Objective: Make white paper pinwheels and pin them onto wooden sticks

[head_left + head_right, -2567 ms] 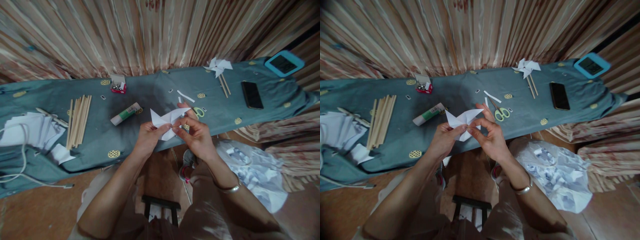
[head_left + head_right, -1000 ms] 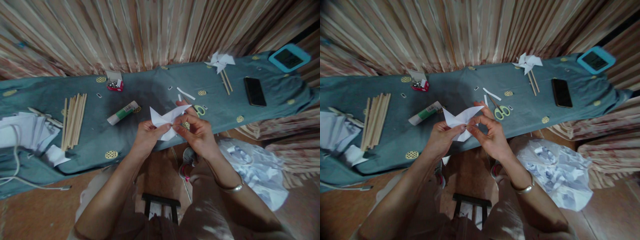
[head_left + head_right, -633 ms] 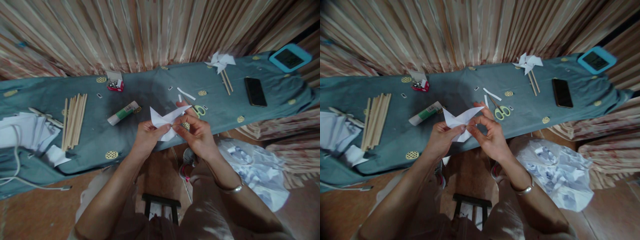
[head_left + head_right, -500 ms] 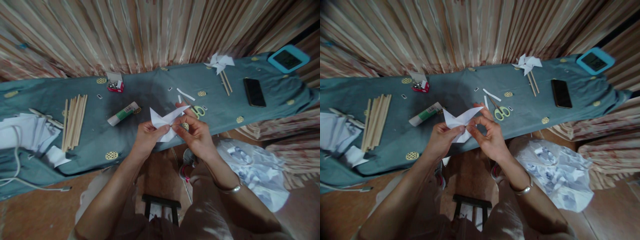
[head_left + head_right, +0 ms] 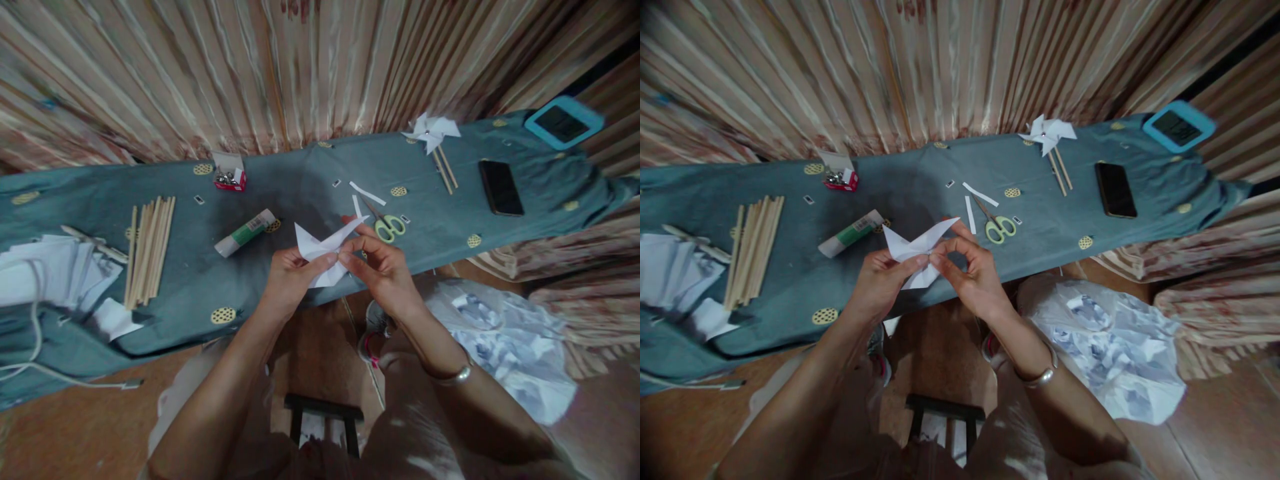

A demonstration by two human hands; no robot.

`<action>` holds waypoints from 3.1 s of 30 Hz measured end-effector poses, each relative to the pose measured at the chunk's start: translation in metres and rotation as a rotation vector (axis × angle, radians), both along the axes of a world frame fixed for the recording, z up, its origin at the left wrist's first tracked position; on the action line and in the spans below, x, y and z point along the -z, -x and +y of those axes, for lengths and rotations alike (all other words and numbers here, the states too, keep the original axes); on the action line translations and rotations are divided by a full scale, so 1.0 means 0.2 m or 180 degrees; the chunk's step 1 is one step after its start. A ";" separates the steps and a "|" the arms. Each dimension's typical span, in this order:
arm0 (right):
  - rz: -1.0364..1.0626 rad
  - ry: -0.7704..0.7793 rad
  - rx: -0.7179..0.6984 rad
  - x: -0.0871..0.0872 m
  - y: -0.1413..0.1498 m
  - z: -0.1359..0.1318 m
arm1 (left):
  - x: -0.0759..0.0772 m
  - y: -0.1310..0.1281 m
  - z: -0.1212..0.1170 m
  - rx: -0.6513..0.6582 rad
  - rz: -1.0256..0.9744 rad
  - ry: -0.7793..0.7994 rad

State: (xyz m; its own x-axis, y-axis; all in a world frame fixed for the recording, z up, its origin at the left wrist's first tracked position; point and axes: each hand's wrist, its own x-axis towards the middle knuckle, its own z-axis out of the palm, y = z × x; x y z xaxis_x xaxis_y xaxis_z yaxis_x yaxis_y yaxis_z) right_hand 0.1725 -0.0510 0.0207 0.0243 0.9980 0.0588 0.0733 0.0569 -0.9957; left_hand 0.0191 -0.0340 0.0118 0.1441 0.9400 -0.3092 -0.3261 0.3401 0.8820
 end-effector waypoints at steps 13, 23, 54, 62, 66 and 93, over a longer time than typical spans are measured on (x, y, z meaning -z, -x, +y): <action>0.0260 -0.0013 0.0486 0.05 0.03 0.01 | 0.00 0.02 0.01 -0.0008 -0.0025 0.0068; 0.0864 0.0846 -0.0203 -0.04 0.01 0.01 | -0.01 0.03 0.00 0.0290 0.0004 0.0266; 0.0727 0.0832 0.0104 0.00 0.04 0.02 | 0.00 0.03 0.01 -0.0105 0.0452 -0.0144; 0.0901 0.0944 0.0118 -0.01 0.05 0.03 | -0.01 0.02 0.01 -0.0137 0.0392 -0.0154; 0.0929 0.0938 0.0101 -0.01 0.04 0.03 | 0.00 0.02 0.01 -0.0114 0.0416 -0.0216; 0.1148 0.0856 0.0041 0.03 0.04 0.02 | 0.00 0.00 0.01 -0.0283 0.0220 -0.0219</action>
State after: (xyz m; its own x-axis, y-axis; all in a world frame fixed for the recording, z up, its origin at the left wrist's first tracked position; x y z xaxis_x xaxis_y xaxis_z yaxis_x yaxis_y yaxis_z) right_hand 0.1649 -0.0464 0.0150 0.0082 0.9761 -0.2172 -0.2824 -0.2061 -0.9369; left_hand 0.0193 -0.0322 0.0108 0.0397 0.9675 -0.2498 -0.2899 0.2504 0.9237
